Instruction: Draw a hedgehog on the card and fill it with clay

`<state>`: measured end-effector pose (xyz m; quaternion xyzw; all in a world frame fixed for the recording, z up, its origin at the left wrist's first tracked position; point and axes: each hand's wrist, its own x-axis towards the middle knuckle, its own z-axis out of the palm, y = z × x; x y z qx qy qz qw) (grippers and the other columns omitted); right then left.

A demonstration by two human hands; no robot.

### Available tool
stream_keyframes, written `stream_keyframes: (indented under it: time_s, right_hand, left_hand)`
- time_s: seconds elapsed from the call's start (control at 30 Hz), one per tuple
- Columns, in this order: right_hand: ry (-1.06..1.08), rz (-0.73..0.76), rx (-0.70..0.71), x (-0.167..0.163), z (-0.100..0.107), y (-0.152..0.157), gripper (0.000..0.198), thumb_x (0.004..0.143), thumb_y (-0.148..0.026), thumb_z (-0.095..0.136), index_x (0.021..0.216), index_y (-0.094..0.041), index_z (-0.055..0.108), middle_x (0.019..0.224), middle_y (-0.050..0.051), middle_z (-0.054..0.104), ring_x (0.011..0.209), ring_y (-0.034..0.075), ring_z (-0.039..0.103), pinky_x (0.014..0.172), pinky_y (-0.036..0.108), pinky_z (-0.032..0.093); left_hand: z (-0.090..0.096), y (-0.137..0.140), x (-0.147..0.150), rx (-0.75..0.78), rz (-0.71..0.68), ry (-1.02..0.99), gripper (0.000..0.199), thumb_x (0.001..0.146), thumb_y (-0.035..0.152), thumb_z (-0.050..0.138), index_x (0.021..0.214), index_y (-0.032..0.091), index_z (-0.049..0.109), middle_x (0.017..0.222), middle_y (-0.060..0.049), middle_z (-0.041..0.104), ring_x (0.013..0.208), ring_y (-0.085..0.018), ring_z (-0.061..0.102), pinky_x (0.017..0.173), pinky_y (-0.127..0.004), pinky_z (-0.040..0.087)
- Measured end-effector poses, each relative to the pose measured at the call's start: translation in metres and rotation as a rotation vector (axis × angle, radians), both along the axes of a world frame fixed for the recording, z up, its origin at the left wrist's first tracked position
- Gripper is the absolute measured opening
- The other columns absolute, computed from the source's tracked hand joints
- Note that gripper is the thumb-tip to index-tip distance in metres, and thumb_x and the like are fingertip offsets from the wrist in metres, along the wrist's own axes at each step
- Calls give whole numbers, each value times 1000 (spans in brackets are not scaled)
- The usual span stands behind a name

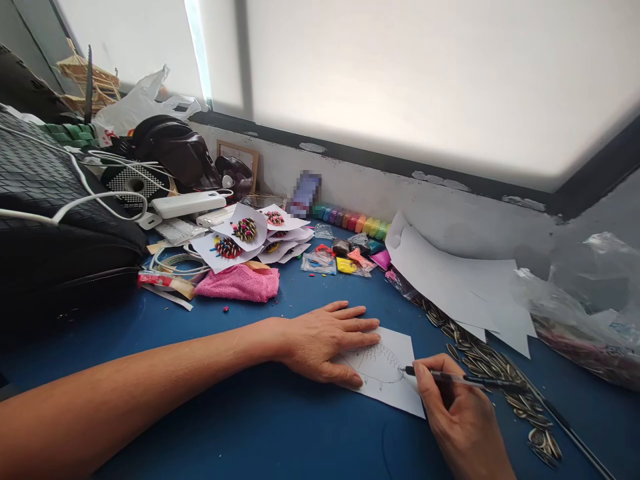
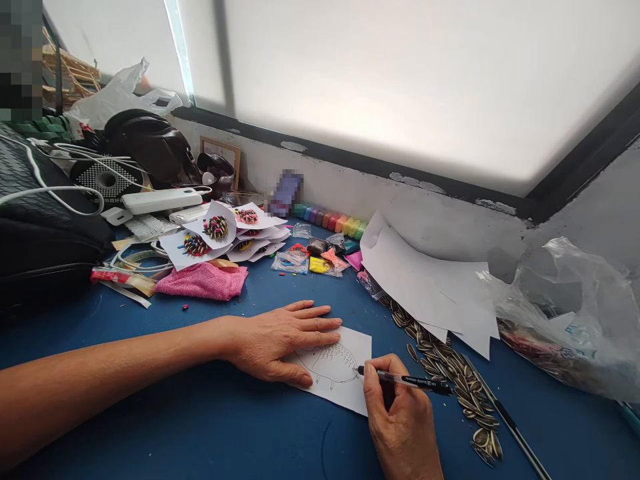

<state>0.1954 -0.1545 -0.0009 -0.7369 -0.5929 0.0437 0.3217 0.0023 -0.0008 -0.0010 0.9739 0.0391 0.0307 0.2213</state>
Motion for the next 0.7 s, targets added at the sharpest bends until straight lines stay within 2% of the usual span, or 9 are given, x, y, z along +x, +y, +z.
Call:
stream_keyframes:
  time_s: [0.47, 0.6, 0.7]
  right_hand:
    - [10, 8, -27, 1, 0, -4, 38, 90, -51, 41, 68, -24, 56, 43, -6, 44, 33, 10, 43, 31, 20, 33]
    - [9, -9, -9, -1, 2, -2, 39, 89, -50, 39, 67, -24, 56, 46, -4, 48, 36, 11, 46, 34, 19, 36]
    - [5, -19, -3, -3, 2, -1, 38, 88, -50, 39, 65, -24, 55, 43, -5, 44, 33, 11, 43, 32, 20, 34]
  left_hand:
    - [0, 0, -1, 3, -3, -11, 72, 91, 58, 45, 149, 17, 30, 157, -8, 22, 147, -29, 10, 119, -50, 5]
    - [0, 0, -1, 4, -3, -8, 73, 91, 58, 45, 149, 18, 30, 157, -7, 22, 147, -29, 10, 119, -49, 5]
    - [1, 0, -1, 4, -4, -4, 72, 91, 58, 44, 149, 18, 29, 157, -8, 22, 148, -29, 10, 119, -50, 5]
